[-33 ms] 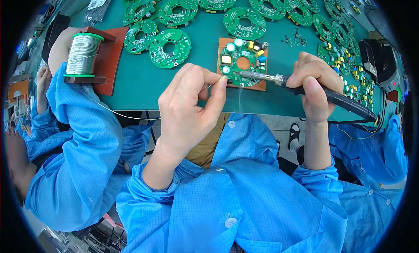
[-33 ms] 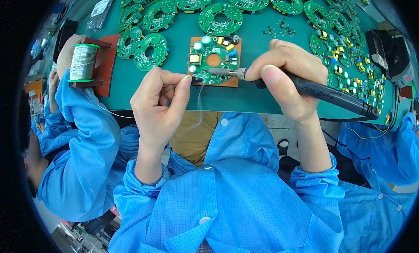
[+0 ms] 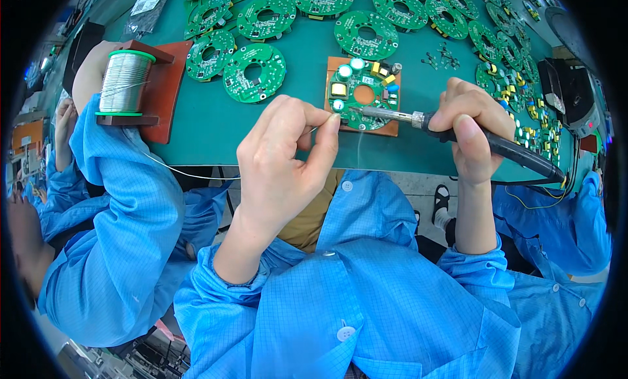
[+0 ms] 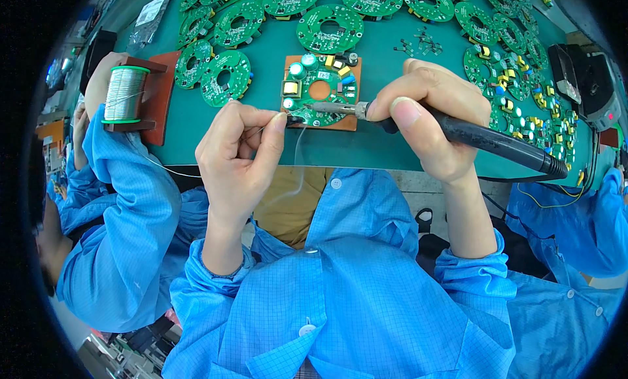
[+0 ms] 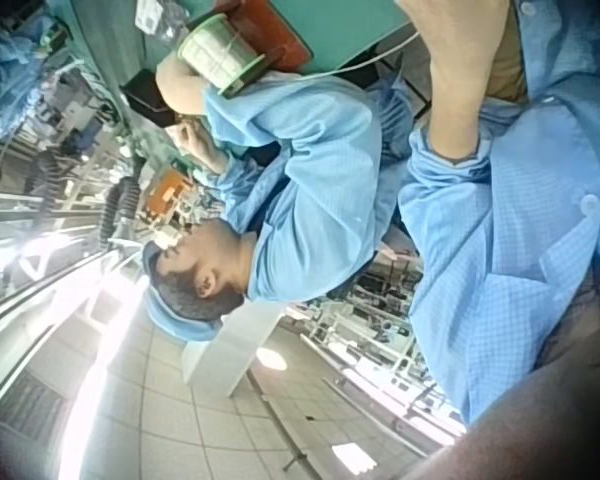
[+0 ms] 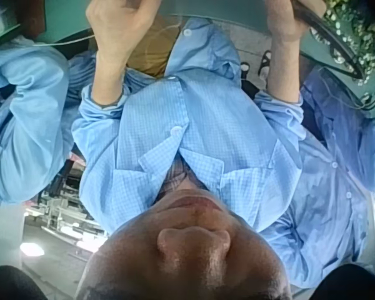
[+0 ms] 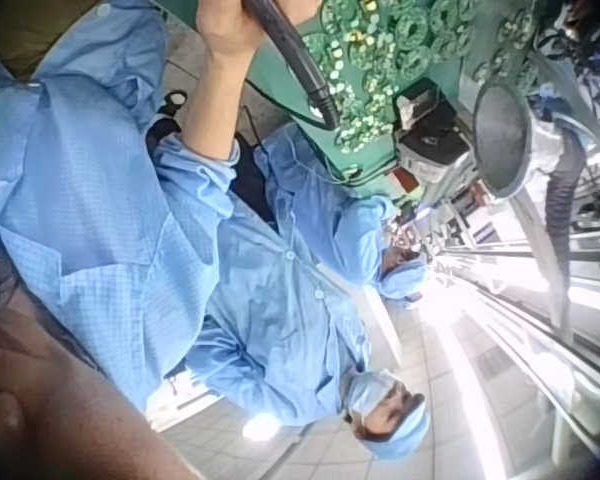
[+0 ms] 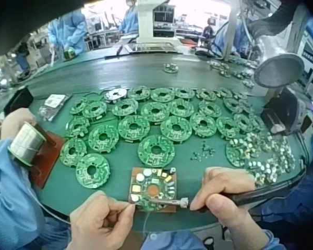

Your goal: The person positions circuit boards onto a fixture block by hand and solders electronic components onto them using a soldering iron and solder wire.

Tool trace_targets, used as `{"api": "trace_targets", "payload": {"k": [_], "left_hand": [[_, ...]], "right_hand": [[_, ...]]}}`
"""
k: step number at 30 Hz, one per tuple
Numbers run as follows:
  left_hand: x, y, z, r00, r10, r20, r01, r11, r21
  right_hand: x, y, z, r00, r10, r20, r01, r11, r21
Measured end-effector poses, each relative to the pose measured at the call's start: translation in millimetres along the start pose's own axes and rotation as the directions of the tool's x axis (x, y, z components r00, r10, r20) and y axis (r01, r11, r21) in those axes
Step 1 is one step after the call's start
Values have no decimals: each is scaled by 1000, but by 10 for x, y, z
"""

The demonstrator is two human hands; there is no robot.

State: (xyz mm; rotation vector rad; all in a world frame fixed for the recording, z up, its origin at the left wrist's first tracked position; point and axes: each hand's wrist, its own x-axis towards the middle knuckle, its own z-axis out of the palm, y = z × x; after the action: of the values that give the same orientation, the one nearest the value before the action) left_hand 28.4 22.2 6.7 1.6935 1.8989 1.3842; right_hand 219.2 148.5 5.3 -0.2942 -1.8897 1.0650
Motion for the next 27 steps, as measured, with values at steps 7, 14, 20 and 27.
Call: {"api": "trace_targets", "payload": {"k": [7, 14, 20, 27], "left_hand": [[-1, 7, 29, 999, 40, -16, -39, 998, 38], [-5, 3, 14, 999, 35, -22, -34, 999, 35], [-65, -13, -61, 997, -35, -70, 32, 999, -33], [-158, -78, -108, 989, -64, -134, 49, 992, -113]], "right_hand": [[8, -7, 2, 1000, -7, 6, 7, 1000, 3], [25, -19, -2, 1000, -7, 14, 7, 1000, -24], [19, -38, 6, 1000, 1, 13, -1, 1000, -18], [-39, 8, -27, 993, -55, -109, 58, 998, 22]]}}
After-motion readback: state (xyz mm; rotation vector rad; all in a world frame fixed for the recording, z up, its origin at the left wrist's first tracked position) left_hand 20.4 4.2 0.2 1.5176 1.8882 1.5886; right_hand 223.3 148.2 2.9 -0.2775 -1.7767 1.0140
